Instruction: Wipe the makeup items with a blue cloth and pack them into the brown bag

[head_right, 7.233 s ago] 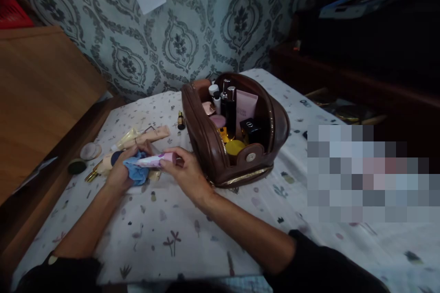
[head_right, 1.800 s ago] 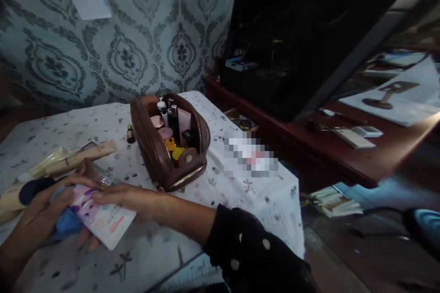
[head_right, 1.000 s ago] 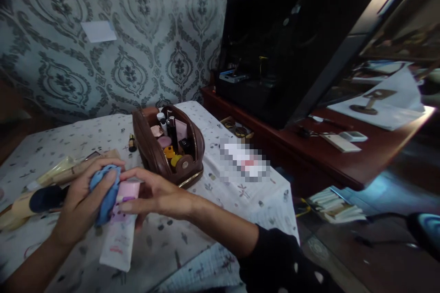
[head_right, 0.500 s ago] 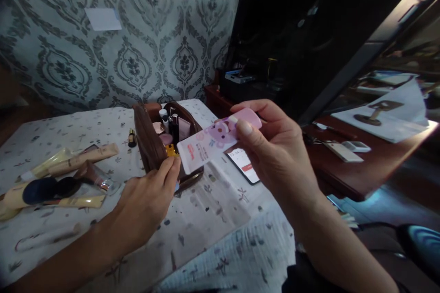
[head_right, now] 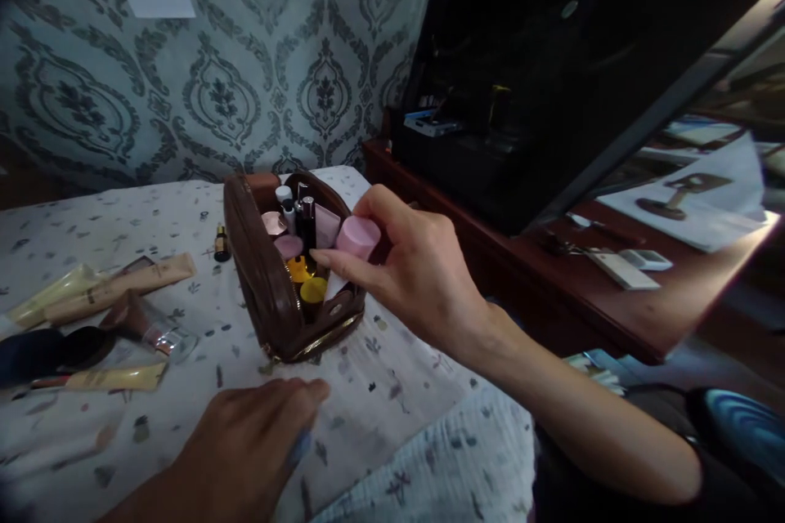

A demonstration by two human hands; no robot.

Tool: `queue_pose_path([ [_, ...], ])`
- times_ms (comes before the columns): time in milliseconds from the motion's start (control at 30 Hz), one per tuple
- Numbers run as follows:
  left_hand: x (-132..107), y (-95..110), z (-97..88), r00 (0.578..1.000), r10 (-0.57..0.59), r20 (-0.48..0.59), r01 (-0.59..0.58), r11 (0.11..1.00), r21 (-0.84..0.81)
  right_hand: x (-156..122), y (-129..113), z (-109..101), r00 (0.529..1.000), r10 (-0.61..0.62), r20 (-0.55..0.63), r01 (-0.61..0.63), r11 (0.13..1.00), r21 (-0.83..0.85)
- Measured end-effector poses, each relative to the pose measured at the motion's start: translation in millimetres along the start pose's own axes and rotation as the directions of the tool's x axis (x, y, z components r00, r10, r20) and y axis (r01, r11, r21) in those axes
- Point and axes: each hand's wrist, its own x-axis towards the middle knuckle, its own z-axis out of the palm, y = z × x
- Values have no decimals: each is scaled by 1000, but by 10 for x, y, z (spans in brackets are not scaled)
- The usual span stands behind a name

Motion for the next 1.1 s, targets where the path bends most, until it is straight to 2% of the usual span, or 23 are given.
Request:
queue_pose_path([
  [67, 47, -15, -49, 993, -67, -94, 66, 998, -10, 11, 6, 20, 996, -4, 95, 13, 996, -91],
  [100, 82, -29, -71, 989, -114, -90, 115, 993, 6, 12, 10, 33, 990, -3, 138, 22, 991, -134],
  [200, 170, -77, -78, 979, -205, 19, 202, 975, 92, -4, 38, 96, 974, 3, 226, 56, 965, -255],
  [267, 189, -100, -42, 980, -196, 43, 190, 975, 118, -36, 65, 156, 965, -4, 263, 93, 941, -325],
  [400, 171, -117, 21, 990, -131, -43, 136, 983, 121, -101, 103, 256, 934, -42, 354, 196, 890, -411],
  [500, 167, -122, 26, 992, -99, -73, 108, 984, 140, -108, 105, 246, 904, -62, 422, 247, 882, -401],
  [600, 172, -126, 17, 995, -82, -59, 88, 989, 122, -96, 109, 186, 874, -79, 480, 276, 894, -354],
  [733, 157, -136, 4, 997, -76, -17, 78, 991, 114, -110, 133, 163, 856, -100, 507, 279, 915, -291],
  [833, 147, -147, -11, 997, -72, 11, 70, 990, 125, -137, 155, 196, 854, -85, 513, 274, 912, -306],
  [1100, 168, -147, -27, 998, -42, -35, 46, 991, 128, -224, 228, 206, 891, -168, 422, 324, 886, -332],
])
